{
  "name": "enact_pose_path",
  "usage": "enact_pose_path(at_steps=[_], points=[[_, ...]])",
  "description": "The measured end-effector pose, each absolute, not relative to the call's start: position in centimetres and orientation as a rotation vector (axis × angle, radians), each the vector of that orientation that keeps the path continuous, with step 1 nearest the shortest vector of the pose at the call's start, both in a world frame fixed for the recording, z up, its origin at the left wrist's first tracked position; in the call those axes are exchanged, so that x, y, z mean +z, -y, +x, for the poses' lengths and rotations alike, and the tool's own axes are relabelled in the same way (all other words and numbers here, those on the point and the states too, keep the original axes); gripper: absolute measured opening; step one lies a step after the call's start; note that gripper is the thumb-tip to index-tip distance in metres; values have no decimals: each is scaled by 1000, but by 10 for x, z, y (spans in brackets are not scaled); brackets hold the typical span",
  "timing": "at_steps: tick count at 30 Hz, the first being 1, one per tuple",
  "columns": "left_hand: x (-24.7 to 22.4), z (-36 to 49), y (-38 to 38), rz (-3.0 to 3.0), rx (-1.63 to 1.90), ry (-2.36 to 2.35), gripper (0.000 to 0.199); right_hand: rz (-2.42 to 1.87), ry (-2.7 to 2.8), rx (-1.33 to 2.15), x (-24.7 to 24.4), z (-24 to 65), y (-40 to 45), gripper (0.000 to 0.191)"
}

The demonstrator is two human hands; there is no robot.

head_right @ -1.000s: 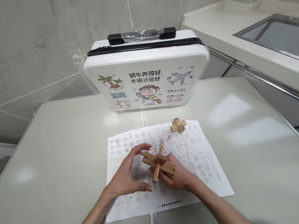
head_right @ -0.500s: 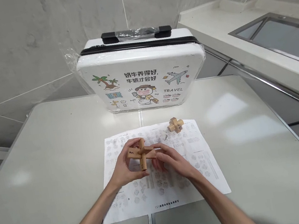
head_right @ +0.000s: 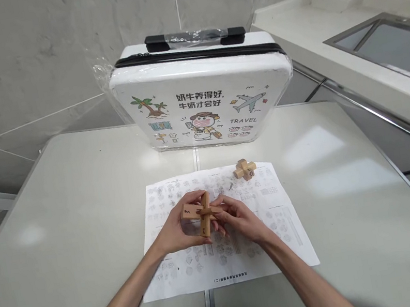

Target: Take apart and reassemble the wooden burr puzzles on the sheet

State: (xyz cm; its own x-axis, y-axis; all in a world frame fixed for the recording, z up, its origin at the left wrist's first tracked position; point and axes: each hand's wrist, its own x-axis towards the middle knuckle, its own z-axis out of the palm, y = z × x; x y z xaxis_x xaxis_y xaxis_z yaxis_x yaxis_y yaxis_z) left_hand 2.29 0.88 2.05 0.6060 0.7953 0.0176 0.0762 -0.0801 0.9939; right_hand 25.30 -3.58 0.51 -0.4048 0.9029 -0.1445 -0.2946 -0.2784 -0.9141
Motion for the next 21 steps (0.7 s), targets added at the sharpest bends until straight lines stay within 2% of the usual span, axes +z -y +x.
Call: enact_pose_path(at_steps=[3, 8, 10, 19, 21], points=[[22, 22, -10, 1486, 674, -787, 93, -868, 1068, 1785, 7, 251, 35, 24], [22, 25, -12, 1404, 744, -794, 60, -852, 1014, 1784, 8, 249, 34, 25], [20, 26, -13, 1353, 780, -779, 53, -853, 994, 1805, 7, 249, 34, 28], [20, 24, -14, 1279, 786, -779, 60, -824, 923, 1849, 3, 245, 35, 28], [20, 23, -13, 1276, 778, -814, 54, -848, 876, 1849, 3, 244, 36, 29]])
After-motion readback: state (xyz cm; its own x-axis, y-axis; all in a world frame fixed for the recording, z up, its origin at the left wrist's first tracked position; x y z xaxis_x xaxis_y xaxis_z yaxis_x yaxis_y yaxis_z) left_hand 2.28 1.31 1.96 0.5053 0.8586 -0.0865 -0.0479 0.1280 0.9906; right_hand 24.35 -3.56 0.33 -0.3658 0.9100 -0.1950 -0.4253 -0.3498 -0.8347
